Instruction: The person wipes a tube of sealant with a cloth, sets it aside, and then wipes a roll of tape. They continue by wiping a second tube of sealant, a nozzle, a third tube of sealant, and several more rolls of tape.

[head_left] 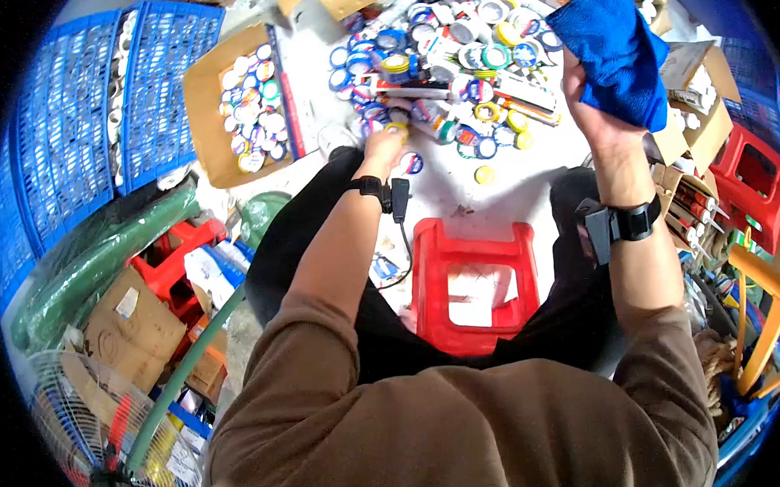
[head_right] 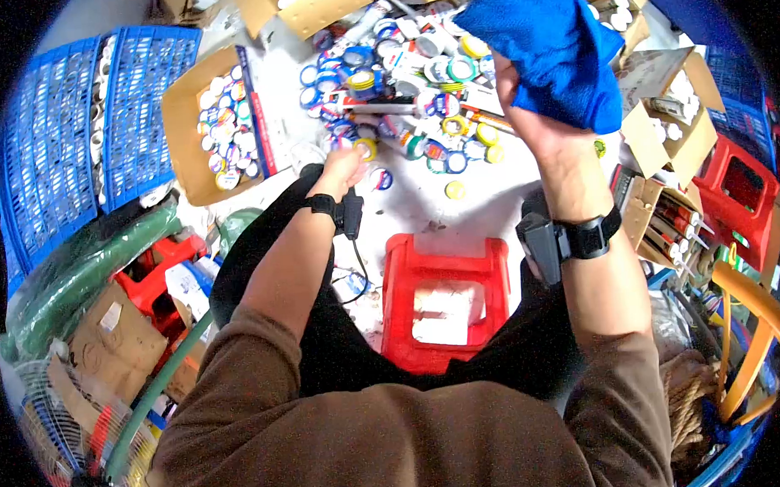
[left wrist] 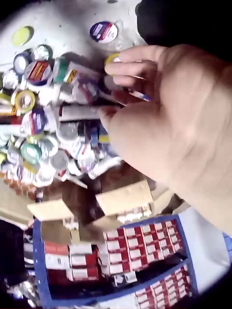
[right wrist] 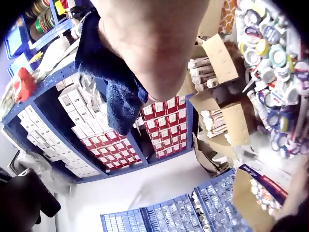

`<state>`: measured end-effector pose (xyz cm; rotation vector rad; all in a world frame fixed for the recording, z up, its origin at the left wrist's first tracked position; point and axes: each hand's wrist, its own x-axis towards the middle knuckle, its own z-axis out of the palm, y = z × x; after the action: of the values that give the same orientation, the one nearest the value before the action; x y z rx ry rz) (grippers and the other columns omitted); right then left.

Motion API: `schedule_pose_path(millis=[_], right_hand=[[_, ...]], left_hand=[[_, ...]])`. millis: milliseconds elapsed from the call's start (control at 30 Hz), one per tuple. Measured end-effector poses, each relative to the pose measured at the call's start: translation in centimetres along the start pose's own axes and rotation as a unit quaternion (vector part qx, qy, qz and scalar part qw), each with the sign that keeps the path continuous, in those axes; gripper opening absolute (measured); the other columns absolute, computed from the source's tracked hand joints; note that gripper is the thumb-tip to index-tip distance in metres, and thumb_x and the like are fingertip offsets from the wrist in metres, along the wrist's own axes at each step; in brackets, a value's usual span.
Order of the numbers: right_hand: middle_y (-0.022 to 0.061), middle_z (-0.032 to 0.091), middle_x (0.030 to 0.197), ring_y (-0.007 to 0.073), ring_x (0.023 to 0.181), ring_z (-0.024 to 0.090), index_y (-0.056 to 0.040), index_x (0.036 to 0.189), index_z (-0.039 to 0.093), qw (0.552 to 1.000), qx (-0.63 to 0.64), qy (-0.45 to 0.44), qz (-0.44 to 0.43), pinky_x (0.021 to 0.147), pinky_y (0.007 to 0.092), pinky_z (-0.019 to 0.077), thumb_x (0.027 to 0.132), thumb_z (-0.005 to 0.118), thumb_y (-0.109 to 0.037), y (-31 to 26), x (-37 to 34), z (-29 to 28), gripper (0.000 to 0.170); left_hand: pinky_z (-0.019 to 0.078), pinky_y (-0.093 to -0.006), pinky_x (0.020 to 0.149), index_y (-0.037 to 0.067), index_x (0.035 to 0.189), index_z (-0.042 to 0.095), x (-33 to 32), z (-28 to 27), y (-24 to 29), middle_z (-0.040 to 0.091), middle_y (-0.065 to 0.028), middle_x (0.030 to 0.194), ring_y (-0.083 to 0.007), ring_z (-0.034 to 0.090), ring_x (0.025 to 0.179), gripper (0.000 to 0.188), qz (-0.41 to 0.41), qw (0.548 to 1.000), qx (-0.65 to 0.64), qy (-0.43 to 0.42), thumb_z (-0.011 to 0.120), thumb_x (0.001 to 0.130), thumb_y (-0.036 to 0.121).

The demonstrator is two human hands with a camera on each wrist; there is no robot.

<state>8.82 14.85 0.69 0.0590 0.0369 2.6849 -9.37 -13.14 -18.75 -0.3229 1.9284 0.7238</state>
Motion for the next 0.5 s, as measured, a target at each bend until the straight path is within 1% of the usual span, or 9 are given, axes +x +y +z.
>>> schedule_pose_path(millis=[33,100,167,233,267,300,367,433,500], right_hand=[[0.0134,0.058,0.135,0.0292,0.121,0.058,-0.0046,0.132,0.055,0.999,-0.018,0.021,-0.046,0.109,0.0456,0.0432,0.100,0.044,-0.033,-0.5,-0.1,0.3,0.045],[0.0139,0.057,0.137,0.0293,0.124,0.056,-0.0041,0.134,0.054,0.998,-0.014,0.017,-0.053,0.110,0.0456,0.0417,0.101,0.042,-0.032,-1.1,-0.8,0.6,0.045],[0.0146,0.056,0.137,0.0289,0.127,0.054,-0.0038,0.135,0.053,0.996,-0.050,0.030,-0.070,0.111,0.0456,0.0410,0.101,0.040,-0.031,-2.1,-1.3,0.8,0.045],[0.0148,0.054,0.140,0.0289,0.127,0.053,-0.0036,0.137,0.050,0.996,-0.067,0.025,-0.048,0.110,0.0456,0.0412,0.103,0.038,-0.032,-2.9,-1.9,0.6,0.046],[0.0148,0.054,0.140,0.0287,0.126,0.053,-0.0041,0.137,0.049,0.995,-0.072,0.035,-0.059,0.110,0.0456,0.0417,0.103,0.038,-0.032,-3.0,-2.1,0.8,0.046],[0.0149,0.053,0.140,0.0285,0.125,0.054,-0.0045,0.137,0.048,0.994,-0.075,0.048,-0.068,0.109,0.0457,0.0421,0.103,0.037,-0.033,-2.8,-2.5,1.0,0.046],[0.0156,0.053,0.140,0.0291,0.124,0.055,-0.0057,0.138,0.048,0.995,-0.068,0.050,-0.060,0.109,0.0459,0.0427,0.103,0.038,-0.034,-2.9,-3.7,0.8,0.046],[0.0161,0.054,0.138,0.0303,0.124,0.055,-0.0059,0.137,0.049,0.982,-0.084,0.149,-0.076,0.109,0.0459,0.0422,0.103,0.038,-0.034,-3.1,-4.9,0.6,0.045],[0.0163,0.055,0.137,0.0312,0.123,0.055,-0.0061,0.137,0.050,0.987,-0.079,0.123,-0.061,0.110,0.0468,0.0415,0.103,0.039,-0.034,-3.2,-5.2,0.5,0.045]], left_hand=[[0.0425,-0.0327,0.041,0.000,0.094,0.069,2.7,1.2,-1.4,0.066,-0.0096,0.080,-0.0167,0.058,0.053,0.034,-0.001,0.998,0.044,0.041,0.073,0.081,0.031],[0.0547,-0.0410,0.077,-0.006,0.100,0.070,9.4,3.1,-6.3,0.070,-0.0218,0.101,-0.0338,0.069,0.091,0.041,0.023,0.990,0.092,0.103,0.075,0.077,0.028],[0.0503,-0.0418,0.091,-0.006,0.114,0.065,13.2,4.2,-8.5,0.067,-0.0232,0.114,-0.0374,0.065,0.105,0.050,-0.017,0.991,0.109,0.077,0.075,0.077,0.026],[0.0492,-0.0328,0.055,0.003,0.135,0.051,14.8,6.0,-10.4,0.066,-0.0066,0.087,-0.0165,0.062,0.067,0.059,0.121,0.976,0.138,0.120,0.072,0.084,0.022],[0.0442,-0.0330,0.047,0.008,0.147,0.039,14.0,6.5,-9.6,0.063,-0.0065,0.083,-0.0147,0.056,0.061,0.074,0.189,0.965,0.135,0.121,0.074,0.083,0.020],[0.0404,-0.0329,0.043,0.009,0.144,0.043,12.8,7.0,-9.1,0.061,-0.0075,0.080,-0.0143,0.055,0.058,0.070,0.063,0.996,0.017,0.054,0.075,0.082,0.017],[0.0398,-0.0314,0.042,0.007,0.139,0.046,15.2,7.2,-10.3,0.060,-0.0088,0.078,-0.0136,0.055,0.058,0.066,0.030,0.996,0.072,0.047,0.077,0.082,0.016],[0.0419,-0.0331,0.044,0.005,0.132,0.049,16.8,7.0,-10.8,0.061,-0.0094,0.083,-0.0158,0.056,0.062,0.059,0.024,0.997,0.057,0.043,0.076,0.081,0.015],[0.0472,-0.0357,0.052,0.005,0.130,0.048,15.9,6.9,-8.9,0.062,-0.0106,0.091,-0.0199,0.059,0.072,0.060,0.057,0.996,0.040,0.059,0.078,0.079,0.013]])
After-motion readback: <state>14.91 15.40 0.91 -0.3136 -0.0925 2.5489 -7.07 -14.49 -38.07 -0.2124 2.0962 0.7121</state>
